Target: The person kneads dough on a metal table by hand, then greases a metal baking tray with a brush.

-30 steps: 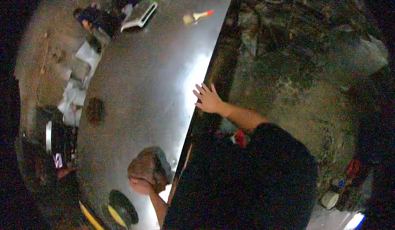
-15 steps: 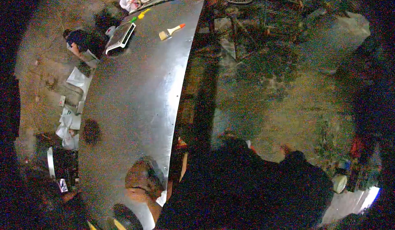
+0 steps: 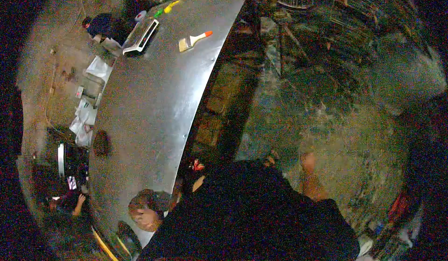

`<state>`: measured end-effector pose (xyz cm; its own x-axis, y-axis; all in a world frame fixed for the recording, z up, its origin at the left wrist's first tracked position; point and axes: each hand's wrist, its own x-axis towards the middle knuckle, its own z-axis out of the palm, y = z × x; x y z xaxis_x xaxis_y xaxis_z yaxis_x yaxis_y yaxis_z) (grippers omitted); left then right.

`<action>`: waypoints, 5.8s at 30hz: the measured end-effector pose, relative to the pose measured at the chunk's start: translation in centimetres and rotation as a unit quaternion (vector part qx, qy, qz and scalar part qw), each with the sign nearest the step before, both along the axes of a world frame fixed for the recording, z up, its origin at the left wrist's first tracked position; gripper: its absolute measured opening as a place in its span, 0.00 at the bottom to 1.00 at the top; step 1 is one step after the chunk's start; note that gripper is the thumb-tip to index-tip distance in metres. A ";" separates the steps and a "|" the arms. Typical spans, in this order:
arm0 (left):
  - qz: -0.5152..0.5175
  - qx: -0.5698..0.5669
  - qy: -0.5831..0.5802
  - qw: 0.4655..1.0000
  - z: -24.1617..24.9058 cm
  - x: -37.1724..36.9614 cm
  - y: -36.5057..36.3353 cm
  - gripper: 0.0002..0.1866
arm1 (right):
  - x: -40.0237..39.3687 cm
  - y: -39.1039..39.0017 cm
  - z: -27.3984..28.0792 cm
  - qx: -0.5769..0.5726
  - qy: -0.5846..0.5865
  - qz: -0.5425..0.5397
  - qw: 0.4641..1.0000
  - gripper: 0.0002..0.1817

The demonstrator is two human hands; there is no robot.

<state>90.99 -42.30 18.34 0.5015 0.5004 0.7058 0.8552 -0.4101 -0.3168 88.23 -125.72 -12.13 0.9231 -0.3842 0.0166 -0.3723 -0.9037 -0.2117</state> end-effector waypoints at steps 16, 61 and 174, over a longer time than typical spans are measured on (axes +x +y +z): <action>0.109 -0.232 -0.115 0.960 4.5 3.4 -4.1 0.28 | 45.8 8.0 28.1 0.129 -0.036 0.165 0.977 0.29; 0.361 -0.701 -0.433 0.436 -7.7 34.6 -62.3 0.19 | 135.6 31.4 37.1 0.279 -0.245 0.466 0.803 0.18; 0.101 -0.829 -0.513 0.197 -20.2 4.5 -49.8 0.22 | 60.5 -26.8 24.3 0.599 -0.210 -0.186 0.750 0.27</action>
